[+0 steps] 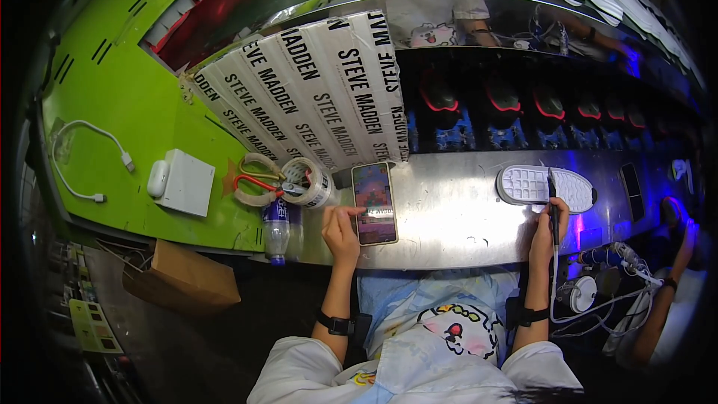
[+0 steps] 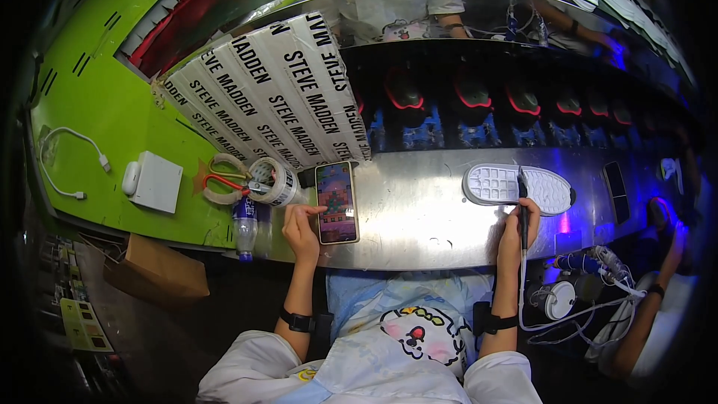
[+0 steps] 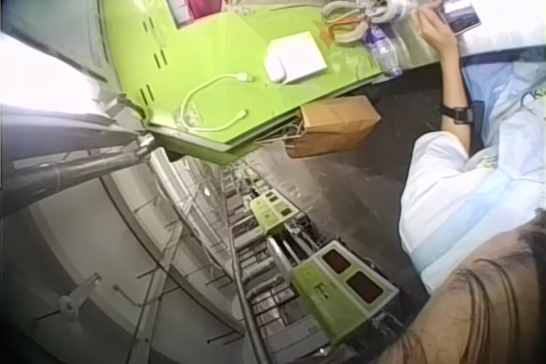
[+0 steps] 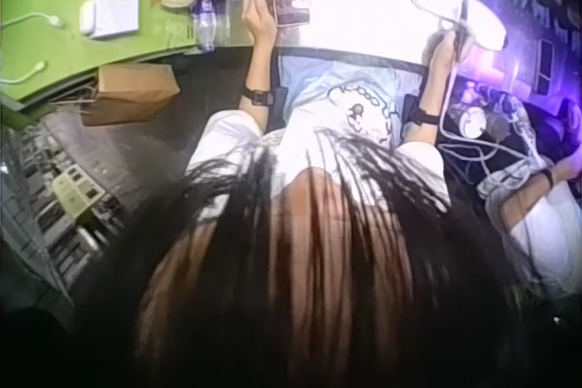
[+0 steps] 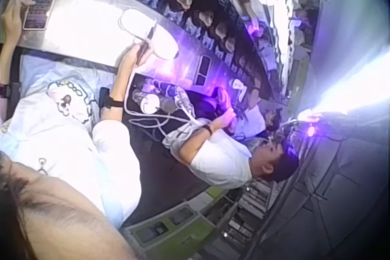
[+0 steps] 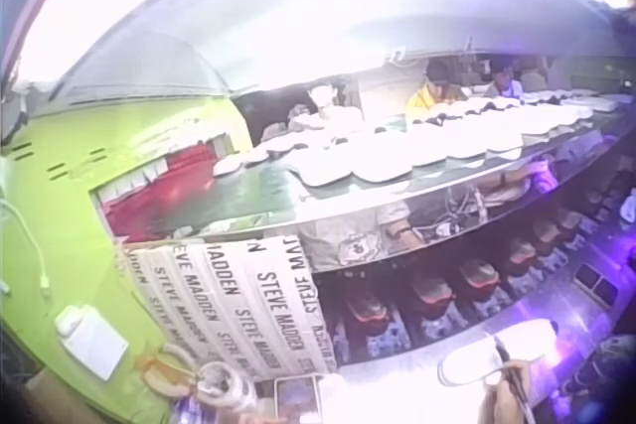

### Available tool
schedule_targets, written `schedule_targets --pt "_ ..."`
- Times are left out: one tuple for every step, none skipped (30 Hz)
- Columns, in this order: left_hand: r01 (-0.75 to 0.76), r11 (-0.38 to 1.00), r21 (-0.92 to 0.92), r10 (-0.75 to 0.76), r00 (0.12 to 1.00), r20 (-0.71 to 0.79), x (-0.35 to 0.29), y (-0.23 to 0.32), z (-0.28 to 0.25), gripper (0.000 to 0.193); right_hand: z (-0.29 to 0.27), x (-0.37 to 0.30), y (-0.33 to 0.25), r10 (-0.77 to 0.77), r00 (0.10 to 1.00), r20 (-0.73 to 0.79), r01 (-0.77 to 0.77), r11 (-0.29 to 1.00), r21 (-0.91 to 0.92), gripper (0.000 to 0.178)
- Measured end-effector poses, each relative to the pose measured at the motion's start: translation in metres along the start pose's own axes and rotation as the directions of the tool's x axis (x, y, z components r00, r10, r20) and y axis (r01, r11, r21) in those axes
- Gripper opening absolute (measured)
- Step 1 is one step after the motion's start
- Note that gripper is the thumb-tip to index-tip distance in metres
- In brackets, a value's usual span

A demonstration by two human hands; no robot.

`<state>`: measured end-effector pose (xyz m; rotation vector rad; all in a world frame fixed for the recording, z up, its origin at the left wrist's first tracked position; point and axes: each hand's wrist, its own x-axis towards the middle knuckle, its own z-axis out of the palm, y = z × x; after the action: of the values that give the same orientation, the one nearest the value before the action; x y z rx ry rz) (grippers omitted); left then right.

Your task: Applying adhesive substance to shoe soles using a manual brush on a manufacturing assembly line.

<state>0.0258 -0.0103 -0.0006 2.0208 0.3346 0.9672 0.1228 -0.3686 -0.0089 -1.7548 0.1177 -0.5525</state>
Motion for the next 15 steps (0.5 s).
schedule_targets --pt "0.001 1.000 -0.002 -0.001 1.000 0.005 -0.0009 -0.0026 -0.0003 0.035 0.0006 -0.0009 -0.0034 0.021 1.000 -0.002 -0.021 0.999 0.027 0.020" --pt "0.000 1.000 -0.003 0.000 1.000 0.005 -0.0006 -0.0016 0.0003 0.035 0.0008 -0.0013 -0.0063 0.042 0.999 -0.006 -0.041 0.998 0.053 0.020" --pt "0.006 1.000 -0.027 -0.006 1.000 0.007 -0.0002 0.0004 0.0010 0.035 0.0003 -0.0009 -0.0049 0.041 0.999 -0.006 -0.041 0.998 0.053 0.020" --pt "0.011 0.999 -0.050 -0.011 1.000 0.009 0.0001 0.0014 0.0015 0.036 -0.0004 -0.0003 -0.0023 0.034 0.999 -0.008 -0.033 0.998 0.055 0.020" --pt "0.011 0.999 -0.050 -0.011 1.000 0.009 -0.0001 0.0012 0.0014 0.036 -0.0006 0.0000 -0.0007 0.027 1.000 -0.009 -0.026 0.998 0.059 0.020" --pt "0.017 0.998 -0.055 -0.016 1.000 0.018 -0.0004 0.0006 0.0014 0.036 -0.0005 -0.0001 -0.0010 0.027 1.000 -0.008 -0.026 0.998 0.059 0.020" --pt "0.023 0.998 -0.061 -0.021 0.999 0.027 -0.0007 0.0000 0.0014 0.036 -0.0002 -0.0003 -0.0015 0.027 1.000 -0.008 -0.026 0.997 0.069 0.020" --pt "0.023 0.998 -0.060 -0.021 0.999 0.026 -0.0010 -0.0007 0.0012 0.036 0.0002 -0.0005 -0.0019 0.027 1.000 -0.008 -0.026 0.997 0.079 0.020" --pt "0.030 0.997 -0.073 -0.028 0.999 0.028 -0.0013 -0.0014 0.0011 0.035 0.0004 -0.0003 -0.0015 0.027 1.000 -0.007 -0.026 0.996 0.080 0.020" --pt "0.037 0.996 -0.086 -0.035 0.999 0.030 -0.0015 -0.0018 0.0008 0.035 0.0007 0.0000 -0.0006 0.020 1.000 -0.006 -0.020 0.997 0.079 0.020" --pt "0.038 0.995 -0.087 -0.035 0.999 0.032 -0.0002 -0.0001 0.0014 0.035 0.0000 0.0004 0.0005 0.014 1.000 -0.008 -0.013 0.997 0.076 0.019" --pt "-0.014 0.999 -0.032 0.014 1.000 0.015 0.0022 0.0031 0.0018 0.034 -0.0006 0.0006 0.0013 0.014 1.000 -0.009 -0.013 0.997 0.074 0.019" --pt "-0.065 0.998 0.023 0.065 0.998 0.001 0.0036 0.0047 0.0024 0.033 -0.0012 0.0009 0.0021 0.001 1.000 -0.011 0.000 0.999 0.052 0.025" --pt "-0.065 0.998 0.024 0.065 0.998 0.000 0.0035 0.0045 0.0019 0.033 -0.0010 0.0009 0.0025 -0.011 1.000 -0.011 0.011 0.999 0.032 0.030" --pt "-0.055 0.998 0.033 0.056 0.998 -0.007 0.0034 0.0041 0.0013 0.033 -0.0008 0.0009 0.0028 -0.011 1.000 -0.011 0.011 0.999 0.033 0.030"
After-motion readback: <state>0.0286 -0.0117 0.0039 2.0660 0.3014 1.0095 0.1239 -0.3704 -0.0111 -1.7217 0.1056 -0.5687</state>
